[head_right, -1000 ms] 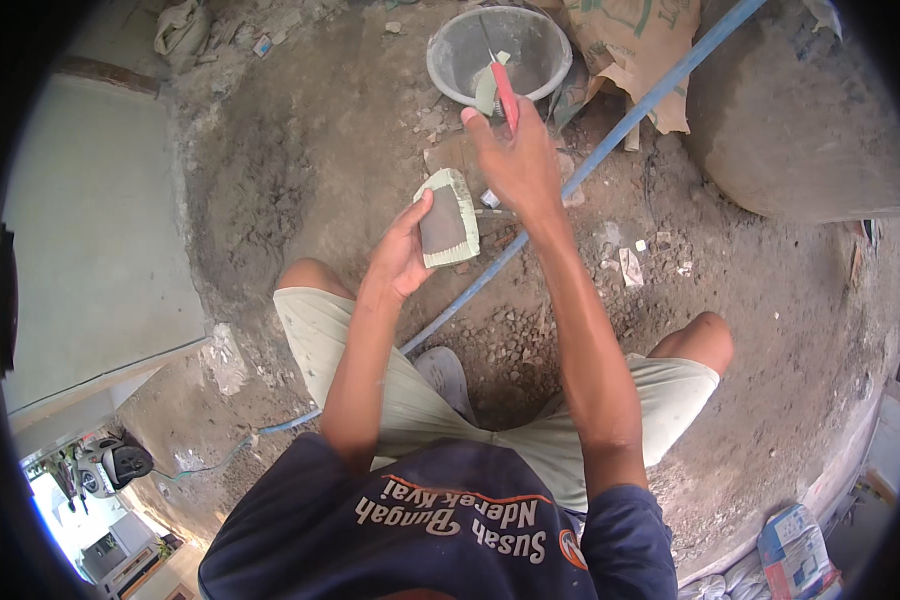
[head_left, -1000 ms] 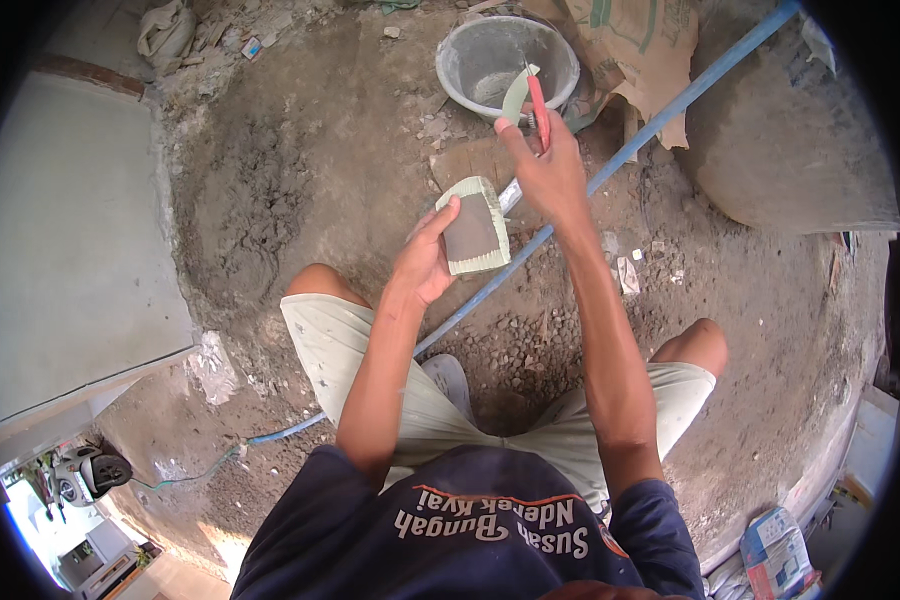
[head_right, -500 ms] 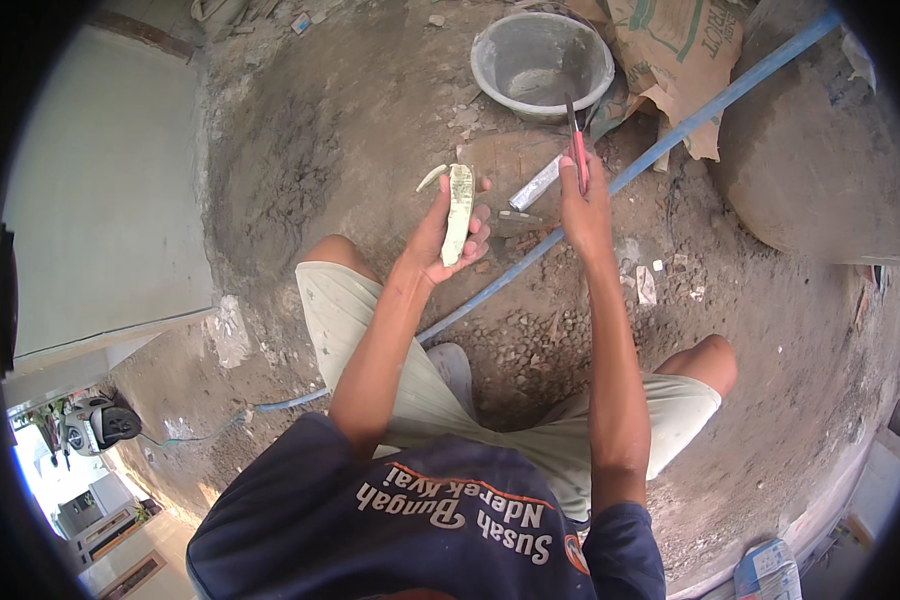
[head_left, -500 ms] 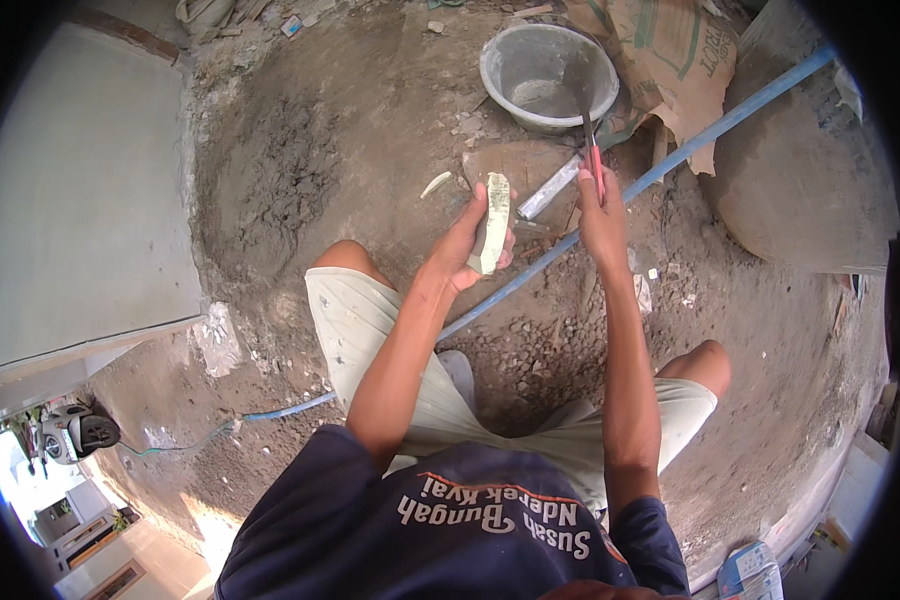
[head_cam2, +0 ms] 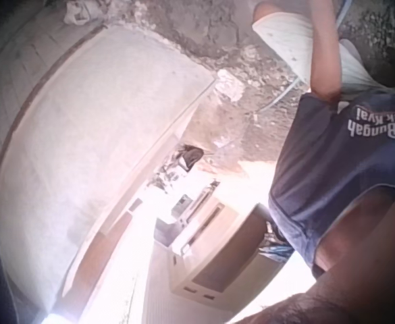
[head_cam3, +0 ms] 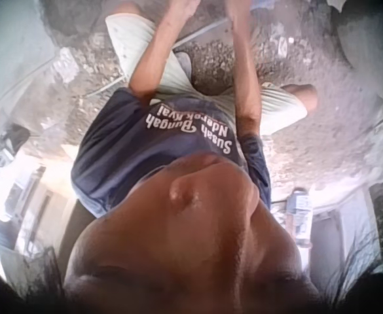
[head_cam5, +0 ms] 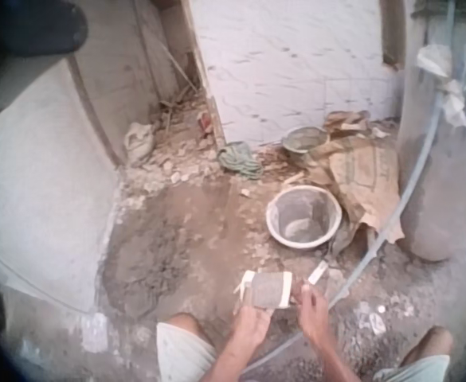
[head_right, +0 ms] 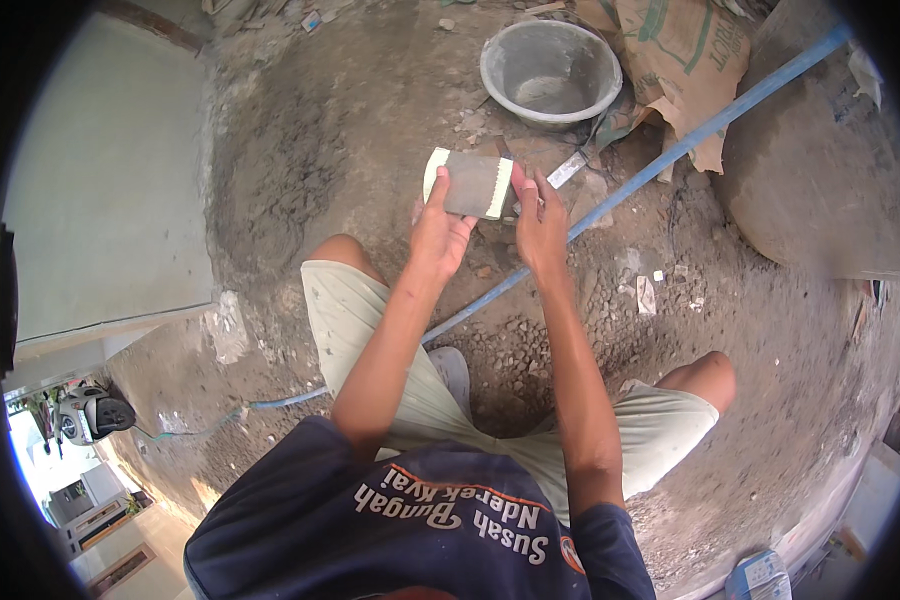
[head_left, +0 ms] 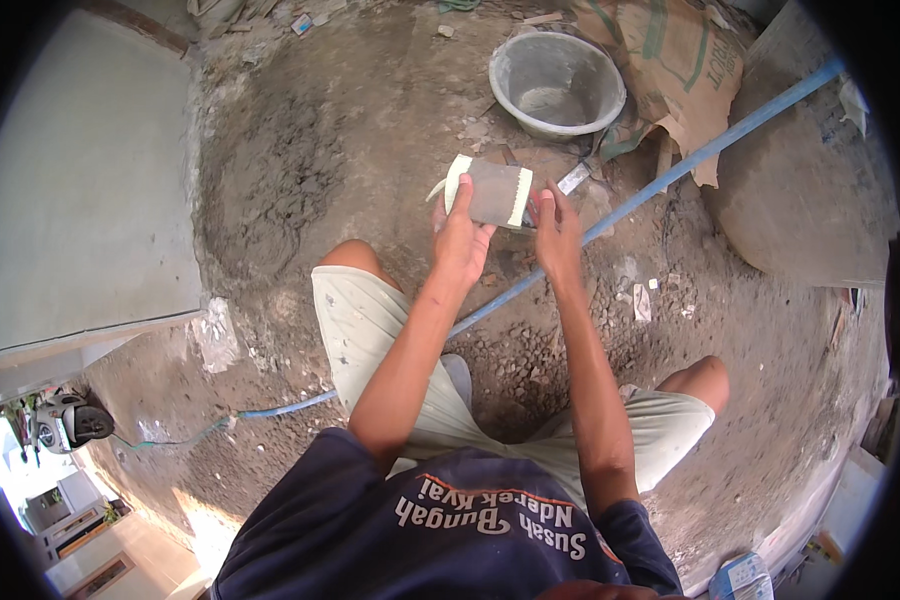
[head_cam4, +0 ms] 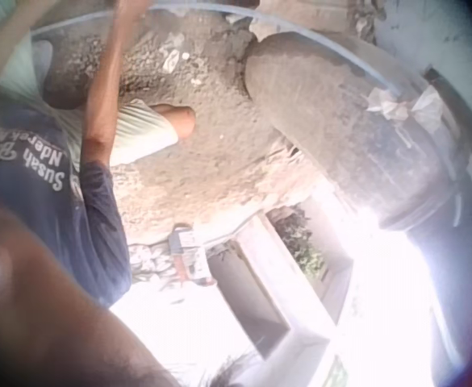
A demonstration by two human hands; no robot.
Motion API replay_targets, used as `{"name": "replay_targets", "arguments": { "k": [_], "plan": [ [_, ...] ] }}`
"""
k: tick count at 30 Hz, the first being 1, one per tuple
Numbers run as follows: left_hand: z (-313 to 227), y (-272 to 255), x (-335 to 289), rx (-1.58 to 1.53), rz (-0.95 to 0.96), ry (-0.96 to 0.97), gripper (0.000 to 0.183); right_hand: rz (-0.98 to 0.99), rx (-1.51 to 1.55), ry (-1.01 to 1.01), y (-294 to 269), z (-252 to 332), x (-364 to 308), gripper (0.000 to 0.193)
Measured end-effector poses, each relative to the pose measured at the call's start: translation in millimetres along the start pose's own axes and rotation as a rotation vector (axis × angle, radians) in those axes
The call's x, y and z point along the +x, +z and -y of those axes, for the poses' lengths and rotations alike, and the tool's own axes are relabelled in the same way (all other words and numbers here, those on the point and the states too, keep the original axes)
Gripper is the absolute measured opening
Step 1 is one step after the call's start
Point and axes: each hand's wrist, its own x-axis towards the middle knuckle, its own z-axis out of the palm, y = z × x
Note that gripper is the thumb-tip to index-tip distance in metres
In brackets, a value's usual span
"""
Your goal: The person sits on the ground and uses pink-handled pliers to cut and shape a small piece of white tile. They repeatedly adjust the tile and snip off small fragments, then dip the tile into a large tub of water.
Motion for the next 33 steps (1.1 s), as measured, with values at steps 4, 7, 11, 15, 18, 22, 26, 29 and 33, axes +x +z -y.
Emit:
{"name": "replay_targets", "arguments": {
  "k": [4, 7, 11, 15, 18, 22, 26, 29, 33],
  "plan": [
    [20, 9, -7, 0.013, -0.008, -0.077, 0.05, -0.013, 0.39, 0.081, 15, 34, -48, 0.042],
    [25, 14, -14, 0.341, -0.009, -0.107, 0.05, -0.111, 0.385, 0.087, 15, 52, -51, 0.033],
    [22, 10, 1, 0.724, -0.154, 0.527, 0.036, -0.114, 0.114, -0.008, 0, 82, -50, 0.032],
    [-5, 22, -4, 0.919, 0.045, 0.507, 0.049, 0.034, -0.27, -0.068, -23, 91, -69, 0.031],
    [-8, 19, -10, 1.066, 0.088, 0.33, 0.066, 0.202, 0.04, 0.074, -30, 85, -79, 0.035],
    [-6, 13, 0, 1.014, 0.237, 0.138, 0.072, 0.296, 0.2, 0.101, -45, 71, -78, 0.032],
    [8, 8, 12, 0.96, 0.233, 0.117, 0.073, 0.253, 0.222, 0.11, -48, 73, -77, 0.03],
    [7, 15, 14, 0.713, 0.075, -0.02, 0.073, 0.157, 0.241, 0.085, -48, 70, -73, 0.031],
    [-9, 15, 13, 0.675, -0.014, 0.073, 0.073, -0.029, 0.301, 0.104, -46, 76, -70, 0.035]
  ]
}}
